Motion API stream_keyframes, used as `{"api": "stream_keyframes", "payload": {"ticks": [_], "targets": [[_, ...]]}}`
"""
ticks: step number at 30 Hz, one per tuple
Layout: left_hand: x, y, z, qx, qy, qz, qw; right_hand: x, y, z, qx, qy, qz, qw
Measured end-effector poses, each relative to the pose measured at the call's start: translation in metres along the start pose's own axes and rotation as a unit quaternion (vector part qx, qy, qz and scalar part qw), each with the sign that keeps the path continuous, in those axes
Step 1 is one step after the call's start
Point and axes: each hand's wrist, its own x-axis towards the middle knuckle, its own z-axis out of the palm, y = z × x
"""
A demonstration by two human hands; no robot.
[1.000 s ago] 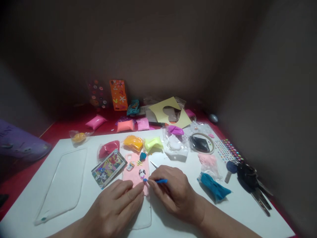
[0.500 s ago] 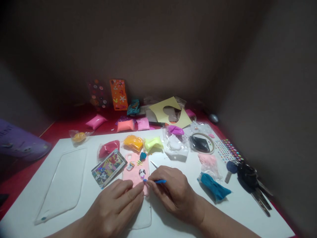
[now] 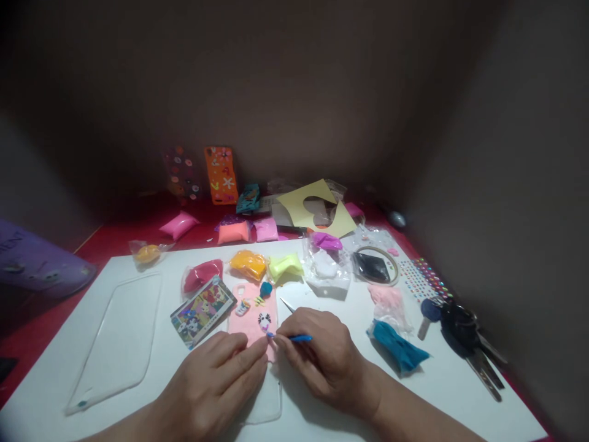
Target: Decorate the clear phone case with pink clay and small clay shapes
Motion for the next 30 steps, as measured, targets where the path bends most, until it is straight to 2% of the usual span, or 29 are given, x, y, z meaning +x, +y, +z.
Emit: {"api": "stream_keyframes", "payload": {"ticks": [22,30], "targets": [[0.0022,0.0001,-0.0012,-0.012,0.011,-0.007,1.0,0.0014,0.0005,0.0008,0.023,-0.021,-0.009,0.999],[-0.0001,-0.0003,0.0004,-0.017,-0.001,-0.009,1.0,0.0002,-0.0003,-0.0011,0.022,-0.027,-0.003,0.999]]}}
